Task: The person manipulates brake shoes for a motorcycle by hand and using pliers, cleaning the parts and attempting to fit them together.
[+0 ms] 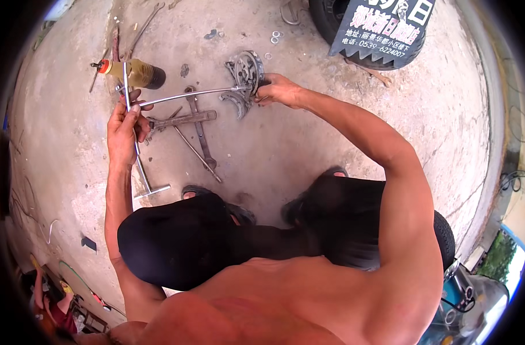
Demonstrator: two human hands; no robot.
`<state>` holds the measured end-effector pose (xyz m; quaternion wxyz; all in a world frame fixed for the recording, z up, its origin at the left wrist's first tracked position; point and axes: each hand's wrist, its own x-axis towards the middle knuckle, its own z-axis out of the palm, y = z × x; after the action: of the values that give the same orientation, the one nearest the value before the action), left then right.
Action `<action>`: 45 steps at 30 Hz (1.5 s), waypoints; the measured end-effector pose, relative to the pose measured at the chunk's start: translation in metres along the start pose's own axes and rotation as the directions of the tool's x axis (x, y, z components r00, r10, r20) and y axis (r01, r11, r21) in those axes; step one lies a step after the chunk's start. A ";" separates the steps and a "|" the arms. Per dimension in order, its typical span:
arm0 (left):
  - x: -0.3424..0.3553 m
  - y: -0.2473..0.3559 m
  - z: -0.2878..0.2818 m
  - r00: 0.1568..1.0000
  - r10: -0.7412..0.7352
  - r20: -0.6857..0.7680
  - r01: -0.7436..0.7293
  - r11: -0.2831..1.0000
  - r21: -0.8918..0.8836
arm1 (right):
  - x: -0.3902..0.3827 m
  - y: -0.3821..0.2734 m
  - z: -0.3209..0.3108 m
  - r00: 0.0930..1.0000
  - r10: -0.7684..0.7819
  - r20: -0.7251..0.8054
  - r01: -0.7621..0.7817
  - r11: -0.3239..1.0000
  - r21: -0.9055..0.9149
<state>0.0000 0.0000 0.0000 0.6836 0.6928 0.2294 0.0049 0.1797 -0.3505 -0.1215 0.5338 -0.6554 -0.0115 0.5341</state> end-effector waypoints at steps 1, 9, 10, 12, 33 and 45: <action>-0.004 -0.005 0.002 0.999 -0.025 -0.023 0.025 0.999 -0.019 | -0.007 0.002 -0.005 0.993 -0.083 0.083 0.091 0.991 -0.097; 0.011 -0.018 -0.031 0.976 -0.205 -0.069 0.193 0.971 -0.140 | 0.015 0.007 0.006 0.975 -0.162 0.150 0.193 0.955 -0.226; 0.010 -0.023 -0.035 0.973 -0.224 -0.057 0.211 0.962 -0.173 | 0.014 0.007 0.007 0.976 -0.159 0.151 0.190 0.955 -0.227; 0.010 -0.031 -0.041 0.960 -0.277 -0.040 0.259 0.935 -0.242 | 0.015 0.006 0.011 0.964 -0.215 0.157 0.261 0.881 -0.395; -0.017 -0.088 -0.025 0.972 -0.233 0.003 0.188 0.778 -0.599 | 0.045 0.038 -0.005 0.950 -0.290 -0.120 0.313 0.886 0.341; -0.022 -0.067 0.000 0.966 -0.257 -0.003 0.224 0.848 -0.480 | 0.035 0.055 -0.004 0.973 -0.159 -0.165 0.219 0.860 0.461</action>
<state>-0.0403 -0.0099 -0.0572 0.8196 0.4691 0.3290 -0.0013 0.1671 -0.3559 -0.1852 0.7279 -0.5310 0.0882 0.4247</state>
